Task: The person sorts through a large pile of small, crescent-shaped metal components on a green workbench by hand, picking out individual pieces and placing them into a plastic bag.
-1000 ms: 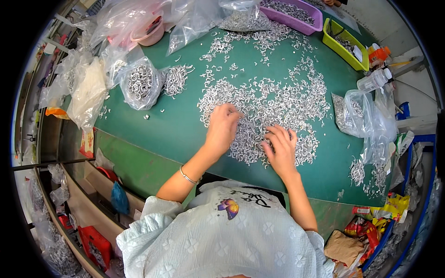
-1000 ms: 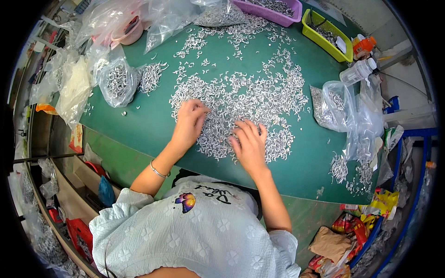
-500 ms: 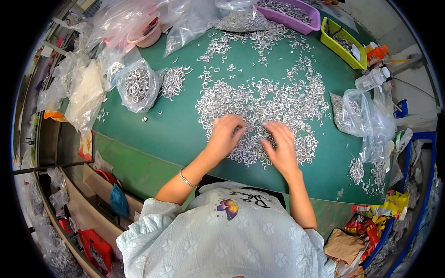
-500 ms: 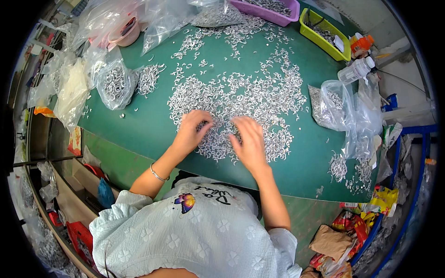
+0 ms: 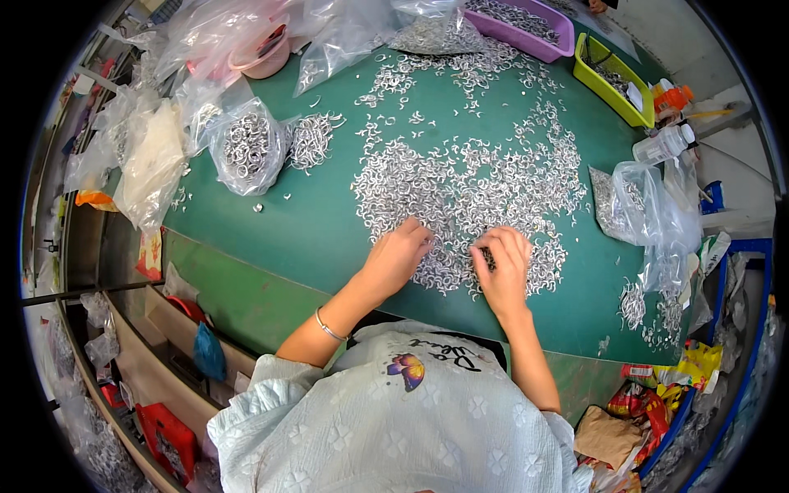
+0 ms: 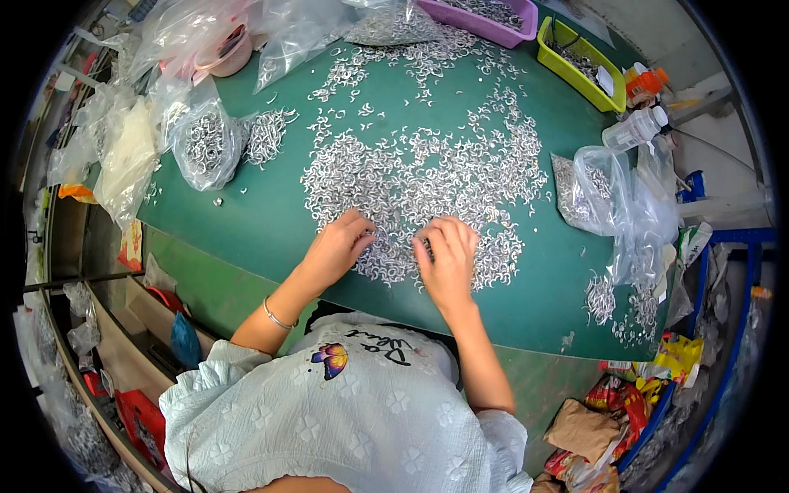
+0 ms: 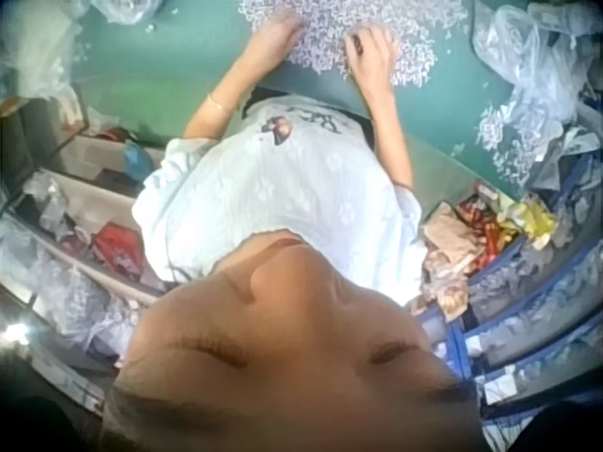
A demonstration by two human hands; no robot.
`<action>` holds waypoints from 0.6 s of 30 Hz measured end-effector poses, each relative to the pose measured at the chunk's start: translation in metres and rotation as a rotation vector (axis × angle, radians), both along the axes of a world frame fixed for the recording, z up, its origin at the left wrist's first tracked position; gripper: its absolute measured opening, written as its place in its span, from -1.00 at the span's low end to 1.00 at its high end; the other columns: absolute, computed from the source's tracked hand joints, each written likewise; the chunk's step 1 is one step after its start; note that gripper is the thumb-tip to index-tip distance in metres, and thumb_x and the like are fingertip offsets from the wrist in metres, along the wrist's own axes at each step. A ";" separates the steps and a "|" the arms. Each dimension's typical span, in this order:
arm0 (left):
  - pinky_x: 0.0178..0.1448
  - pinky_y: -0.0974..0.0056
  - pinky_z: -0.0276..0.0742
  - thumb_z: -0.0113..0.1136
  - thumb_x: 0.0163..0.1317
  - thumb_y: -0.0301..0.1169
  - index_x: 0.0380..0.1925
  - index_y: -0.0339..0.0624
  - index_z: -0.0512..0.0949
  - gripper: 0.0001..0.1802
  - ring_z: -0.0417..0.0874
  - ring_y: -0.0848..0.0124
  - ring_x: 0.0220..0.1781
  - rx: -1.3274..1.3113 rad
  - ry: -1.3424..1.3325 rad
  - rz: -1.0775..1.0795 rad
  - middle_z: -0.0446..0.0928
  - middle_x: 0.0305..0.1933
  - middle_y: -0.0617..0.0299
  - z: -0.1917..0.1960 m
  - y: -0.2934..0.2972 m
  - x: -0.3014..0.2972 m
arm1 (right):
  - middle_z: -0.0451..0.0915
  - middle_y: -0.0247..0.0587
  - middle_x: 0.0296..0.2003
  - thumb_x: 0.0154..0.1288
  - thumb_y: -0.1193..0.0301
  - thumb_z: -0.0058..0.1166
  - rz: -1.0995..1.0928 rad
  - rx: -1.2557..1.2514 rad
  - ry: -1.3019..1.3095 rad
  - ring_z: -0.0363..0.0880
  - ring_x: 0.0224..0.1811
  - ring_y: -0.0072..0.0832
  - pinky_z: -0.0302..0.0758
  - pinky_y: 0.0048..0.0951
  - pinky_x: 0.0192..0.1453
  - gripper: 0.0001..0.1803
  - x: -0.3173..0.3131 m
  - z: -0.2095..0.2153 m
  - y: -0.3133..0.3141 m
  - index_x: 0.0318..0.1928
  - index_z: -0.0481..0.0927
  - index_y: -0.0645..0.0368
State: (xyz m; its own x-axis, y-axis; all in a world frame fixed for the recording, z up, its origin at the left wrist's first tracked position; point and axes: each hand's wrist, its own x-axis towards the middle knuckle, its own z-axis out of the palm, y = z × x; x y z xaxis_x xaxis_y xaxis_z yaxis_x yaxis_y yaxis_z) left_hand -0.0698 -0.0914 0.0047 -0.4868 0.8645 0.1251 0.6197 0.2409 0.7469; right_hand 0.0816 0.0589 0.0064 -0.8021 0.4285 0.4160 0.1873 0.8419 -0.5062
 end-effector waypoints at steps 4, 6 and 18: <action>-0.19 -0.04 0.52 0.18 0.22 -0.49 -0.31 -0.28 0.55 -0.91 0.60 -0.08 -0.25 -0.096 -0.013 -0.010 0.50 -0.24 0.00 0.008 -0.005 -0.001 | 0.54 -0.27 -0.22 0.05 0.45 0.35 0.037 -0.002 -0.014 0.44 -0.11 -0.26 0.25 -0.27 -0.07 -0.80 -0.031 0.004 -0.023 -0.28 0.63 0.14; -0.19 -0.05 0.52 0.20 0.21 -0.49 -0.34 -0.30 0.55 -0.91 0.60 -0.08 -0.25 -0.074 -0.010 -0.009 0.50 -0.25 -0.01 0.005 -0.007 -0.002 | 0.53 -0.27 -0.22 0.04 0.44 0.35 0.024 0.010 -0.057 0.43 -0.09 -0.26 0.25 -0.28 -0.07 -0.80 -0.040 -0.006 -0.031 -0.30 0.63 0.15; -0.23 0.40 0.56 0.15 0.35 -0.54 -0.28 -0.32 0.56 -0.94 0.54 0.56 -0.38 0.073 -0.945 0.150 0.51 -0.40 0.33 0.008 -0.014 -0.007 | 0.62 -0.36 -0.34 0.26 0.58 0.20 -0.082 -1.177 0.209 0.52 -0.33 -0.61 0.43 -0.55 -0.20 -0.92 -0.016 -0.001 -0.008 -0.23 0.61 0.24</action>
